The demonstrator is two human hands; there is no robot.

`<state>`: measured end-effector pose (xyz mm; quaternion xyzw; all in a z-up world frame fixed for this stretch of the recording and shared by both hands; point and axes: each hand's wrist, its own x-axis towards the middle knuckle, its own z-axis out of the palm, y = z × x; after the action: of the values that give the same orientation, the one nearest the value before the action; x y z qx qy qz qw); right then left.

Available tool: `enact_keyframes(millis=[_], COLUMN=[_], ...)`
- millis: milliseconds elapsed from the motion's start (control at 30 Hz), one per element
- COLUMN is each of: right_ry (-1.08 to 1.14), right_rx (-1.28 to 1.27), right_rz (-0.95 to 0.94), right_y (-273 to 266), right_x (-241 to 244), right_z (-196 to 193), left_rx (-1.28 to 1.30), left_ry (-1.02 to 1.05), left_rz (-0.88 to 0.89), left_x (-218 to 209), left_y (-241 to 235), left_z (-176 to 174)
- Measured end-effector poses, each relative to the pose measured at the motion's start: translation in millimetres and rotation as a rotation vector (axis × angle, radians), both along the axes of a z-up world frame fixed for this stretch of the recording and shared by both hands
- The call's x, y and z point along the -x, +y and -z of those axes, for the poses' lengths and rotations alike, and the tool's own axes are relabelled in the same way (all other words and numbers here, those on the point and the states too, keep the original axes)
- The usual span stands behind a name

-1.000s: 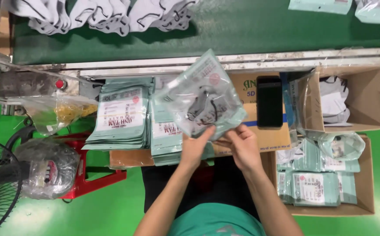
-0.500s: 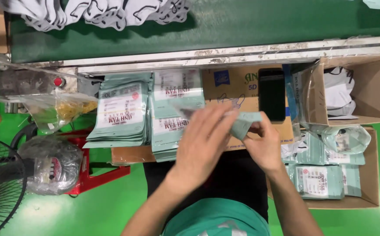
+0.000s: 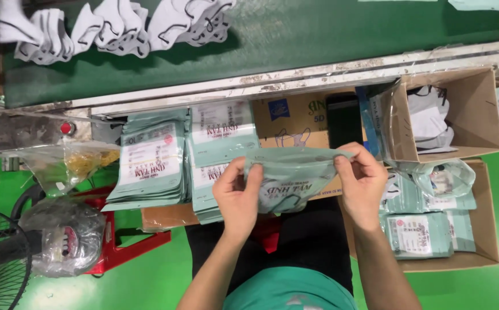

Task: The recorder is packaging individual white face masks into small plastic pouches from a stack in a production facility.

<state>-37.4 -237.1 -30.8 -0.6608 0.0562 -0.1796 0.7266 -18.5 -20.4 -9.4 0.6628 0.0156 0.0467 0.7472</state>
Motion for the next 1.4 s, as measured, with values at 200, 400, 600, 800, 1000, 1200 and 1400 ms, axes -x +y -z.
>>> enact_keyframes(millis=[200, 400, 600, 800, 1000, 1200, 1400], right_ry=[0.074, 0.030, 0.039, 0.089, 0.187, -0.350, -0.376], right_rx=[-0.096, -0.078, -0.123, -0.379, -0.232, 0.796, 0.984], right_rz=[-0.075, -0.074, -0.162, -0.277, -0.237, 0.323, 0.319], right_y=[2.4, 9.8, 16.5, 16.0, 12.8, -13.6, -7.8], right_x=[-1.3, 2.3, 0.9, 4.6, -14.1, -85.7, -97.3], right_z=[1.0, 6.8, 3.1, 21.9, 5.7, -93.2, -87.1], left_rx=[-0.278, -0.192, -0.242, -0.168, -0.365, -0.864, -1.317], left_ry=[-0.095, -0.036, -0.138, -0.045, -0.152, -0.510, -0.744], left_rz=[0.027, 0.017, 0.124, 0.216, 0.234, 0.016, -0.009], left_x=[-2.3, 6.7, 7.0, 3.5, -23.9, -171.0, -344.3], left_y=[4.5, 1.3, 1.8, -2.8, -12.2, -11.2, -87.5], left_z=[-16.1, -5.2, -15.3, -23.6, -25.9, -4.0, 80.8])
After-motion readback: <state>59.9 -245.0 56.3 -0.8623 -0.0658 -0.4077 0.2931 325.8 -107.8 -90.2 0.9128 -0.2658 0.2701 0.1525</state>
